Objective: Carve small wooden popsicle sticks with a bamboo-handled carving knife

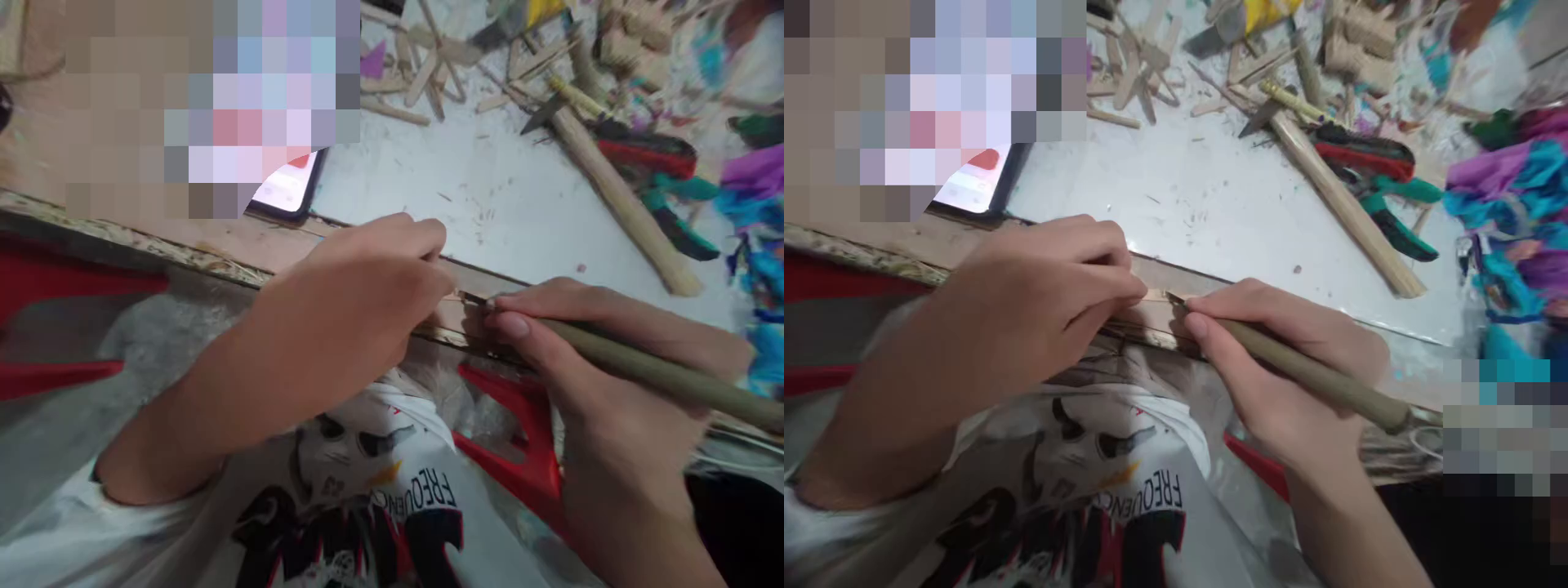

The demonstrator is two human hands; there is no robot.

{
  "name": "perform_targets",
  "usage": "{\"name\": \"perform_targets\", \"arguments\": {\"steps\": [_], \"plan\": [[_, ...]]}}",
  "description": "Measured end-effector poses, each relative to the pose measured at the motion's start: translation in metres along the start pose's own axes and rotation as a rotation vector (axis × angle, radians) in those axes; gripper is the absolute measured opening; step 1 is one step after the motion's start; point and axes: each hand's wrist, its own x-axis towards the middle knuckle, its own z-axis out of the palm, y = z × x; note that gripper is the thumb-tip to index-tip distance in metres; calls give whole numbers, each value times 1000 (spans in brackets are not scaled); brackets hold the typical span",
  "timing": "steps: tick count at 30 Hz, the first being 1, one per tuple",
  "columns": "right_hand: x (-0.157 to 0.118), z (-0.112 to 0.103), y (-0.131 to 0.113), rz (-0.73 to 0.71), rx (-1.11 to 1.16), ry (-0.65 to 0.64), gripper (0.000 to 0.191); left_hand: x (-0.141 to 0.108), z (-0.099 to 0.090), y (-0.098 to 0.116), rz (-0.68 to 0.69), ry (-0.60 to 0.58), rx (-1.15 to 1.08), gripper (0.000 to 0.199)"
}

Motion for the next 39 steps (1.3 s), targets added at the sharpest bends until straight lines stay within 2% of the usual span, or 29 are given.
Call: {"name": "perform_targets", "arguments": {"steps": [9, 17, 20, 25, 34, 39], "plan": [[-1, 0, -4, 5, 29, 24, 21, -1, 0, -1, -33, 2, -19, 30], [5, -4, -3, 109, 16, 29, 8, -2, 0, -2, -45, -6, -31, 26], [10, -5, -5, 90, -24, 35, 7, -2, 0, -2, -50, -2, -24, 25], [18, -8, -7, 35, -70, -62, 7, -2, 0, -2, -28, 0, -9, 27], [18, -11, -9, 53, -86, -71, 5, -2, 1, -3, -20, -17, 16, 28], [21, -11, -10, -1, -132, -99, 9, -2, 1, -3, -12, -11, 29, 27]]}}
